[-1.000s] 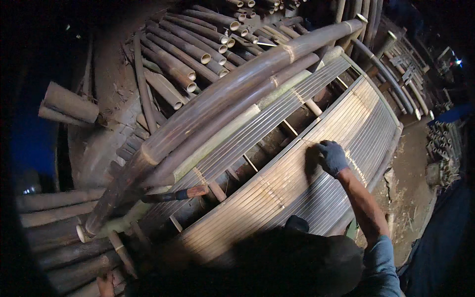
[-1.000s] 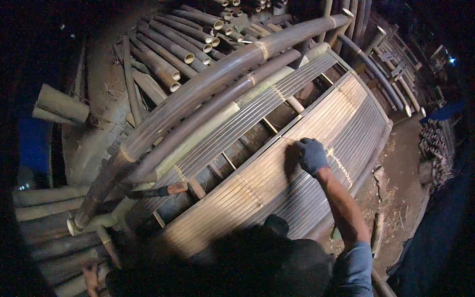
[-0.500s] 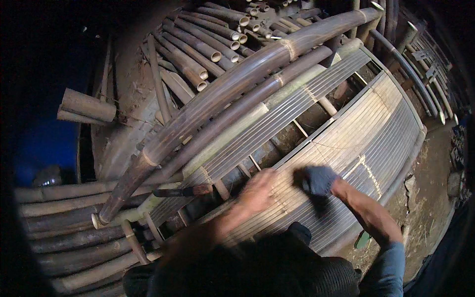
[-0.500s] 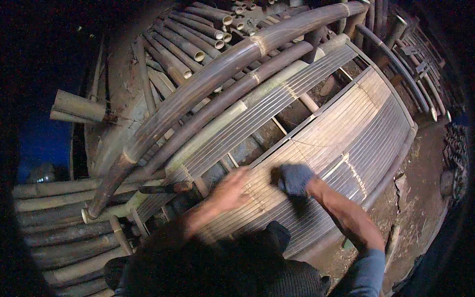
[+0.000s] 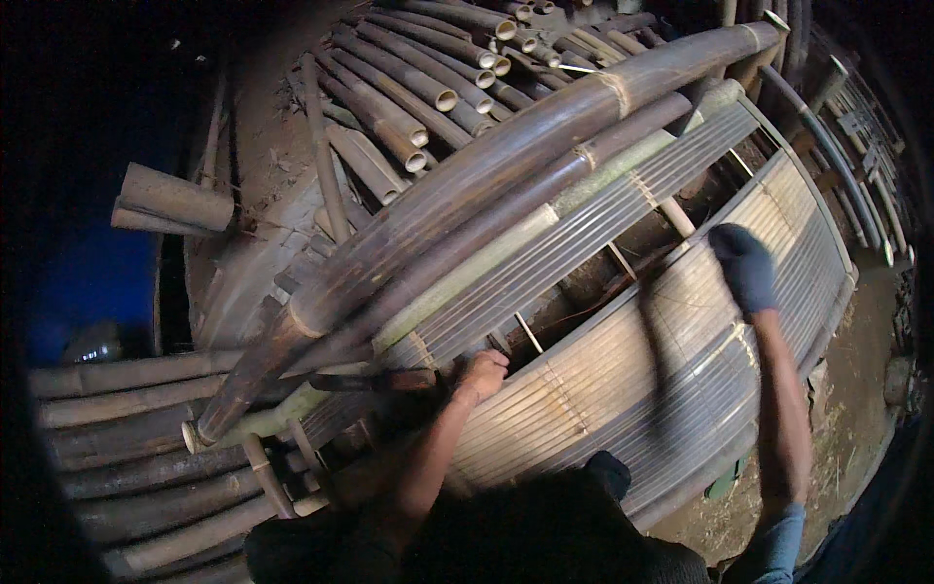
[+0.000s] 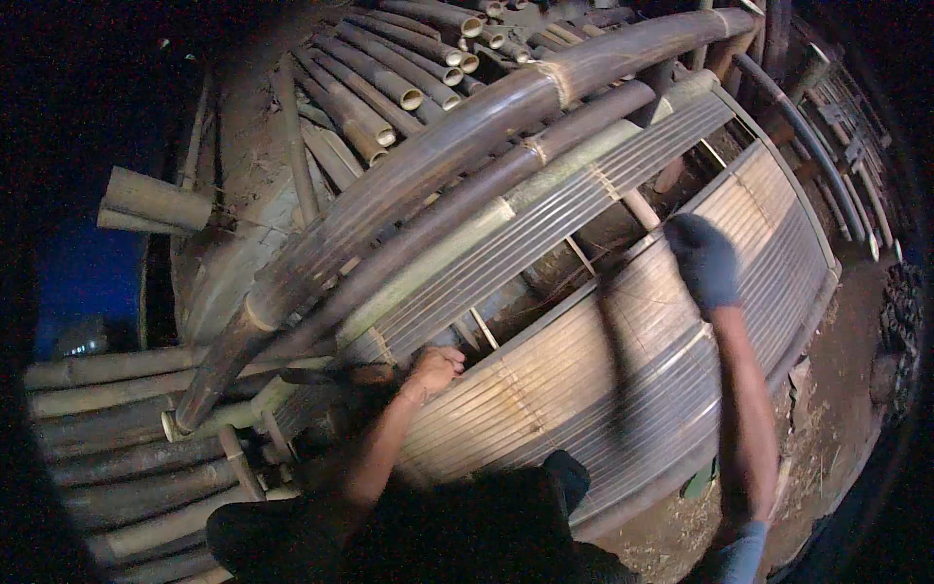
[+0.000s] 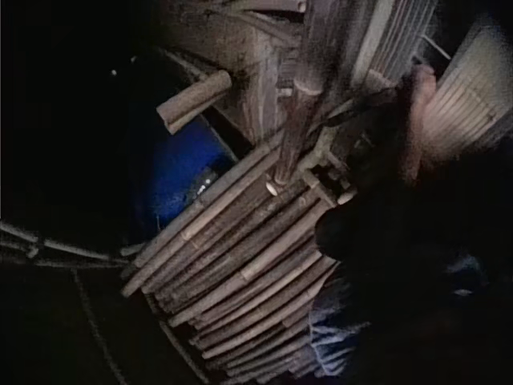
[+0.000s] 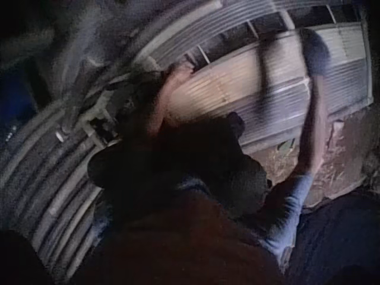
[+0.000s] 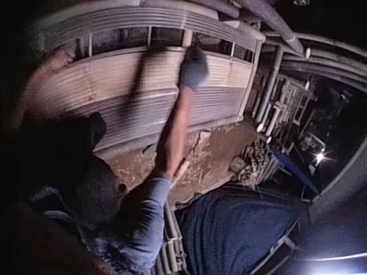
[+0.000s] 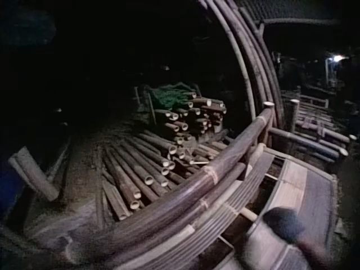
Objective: The person is weaving thin bamboo strips into a larger bamboo frame structure. They use a hammer to tap the strips into place and secure them within the frame.
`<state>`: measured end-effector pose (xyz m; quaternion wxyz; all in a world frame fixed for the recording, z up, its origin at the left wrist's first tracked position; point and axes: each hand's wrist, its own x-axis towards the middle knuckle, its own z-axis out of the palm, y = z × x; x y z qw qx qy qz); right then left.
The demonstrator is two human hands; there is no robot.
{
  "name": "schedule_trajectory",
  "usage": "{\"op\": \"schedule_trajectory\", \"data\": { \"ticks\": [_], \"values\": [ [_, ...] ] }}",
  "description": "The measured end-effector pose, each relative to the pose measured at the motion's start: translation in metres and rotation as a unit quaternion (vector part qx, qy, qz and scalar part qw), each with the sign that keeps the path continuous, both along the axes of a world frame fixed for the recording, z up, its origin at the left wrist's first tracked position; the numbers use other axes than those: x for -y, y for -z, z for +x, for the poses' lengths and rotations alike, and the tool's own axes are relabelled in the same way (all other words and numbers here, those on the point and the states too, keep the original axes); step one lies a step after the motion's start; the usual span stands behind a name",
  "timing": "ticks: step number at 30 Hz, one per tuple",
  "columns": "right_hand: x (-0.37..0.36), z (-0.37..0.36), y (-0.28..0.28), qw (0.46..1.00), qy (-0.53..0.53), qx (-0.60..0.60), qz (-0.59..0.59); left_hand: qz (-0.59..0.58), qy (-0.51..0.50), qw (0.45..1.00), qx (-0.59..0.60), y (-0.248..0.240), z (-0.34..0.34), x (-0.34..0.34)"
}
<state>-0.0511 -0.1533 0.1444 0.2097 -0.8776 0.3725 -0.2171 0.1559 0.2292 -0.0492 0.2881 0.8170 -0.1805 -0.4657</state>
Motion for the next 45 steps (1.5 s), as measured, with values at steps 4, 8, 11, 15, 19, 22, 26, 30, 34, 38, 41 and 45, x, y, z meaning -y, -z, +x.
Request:
{"op": "schedule_trajectory", "data": {
  "ticks": [4, 8, 11, 15, 19, 22, 26, 30, 34, 38, 41, 45],
  "values": [
    [-0.082, 0.102, 0.098, 0.894, -0.214, -0.364, -0.150, -0.059, -0.091, 0.983, -0.149, 0.011, 0.001, 0.014],
    [-0.168, 0.148, 0.140, 0.788, -0.398, -0.454, 0.123, -0.030, -0.059, 0.995, -0.069, 0.003, -0.016, 0.048],
    [-0.163, 0.154, 0.132, 0.754, -0.429, -0.466, 0.176, -0.033, -0.079, 0.994, -0.066, -0.004, -0.019, 0.055],
    [-0.122, 0.129, 0.098, 0.883, -0.326, -0.298, 0.159, -0.047, -0.154, 0.986, -0.038, -0.032, -0.017, 0.038],
    [-0.136, 0.080, 0.071, 0.957, -0.283, -0.013, 0.053, -0.107, -0.164, 0.967, -0.160, -0.086, -0.013, 0.029],
    [-0.175, 0.060, 0.068, 0.927, -0.351, -0.024, 0.128, -0.140, -0.118, 0.955, -0.232, -0.119, -0.017, 0.041],
    [-0.189, -0.007, 0.057, 0.901, -0.234, 0.046, 0.362, -0.149, -0.052, 0.964, -0.215, -0.127, -0.022, 0.050],
    [-0.171, -0.167, 0.019, 0.998, -0.048, -0.019, -0.020, -0.123, -0.096, 0.988, -0.012, -0.095, -0.034, 0.039],
    [-0.152, -0.316, -0.004, 0.737, 0.316, 0.469, 0.371, 0.000, 0.007, 0.999, 0.035, -0.052, -0.049, 0.033],
    [-0.151, -0.342, 0.009, 0.883, 0.329, -0.234, 0.239, -0.013, 0.031, 0.999, 0.040, -0.034, -0.055, 0.032],
    [-0.163, -0.269, 0.025, 0.857, 0.251, -0.445, 0.068, -0.051, 0.004, 0.997, 0.056, -0.033, -0.058, 0.030],
    [-0.183, -0.112, 0.045, 0.982, -0.024, -0.164, 0.093, -0.068, -0.013, 0.992, 0.103, -0.031, -0.066, 0.032]
  ]
}}
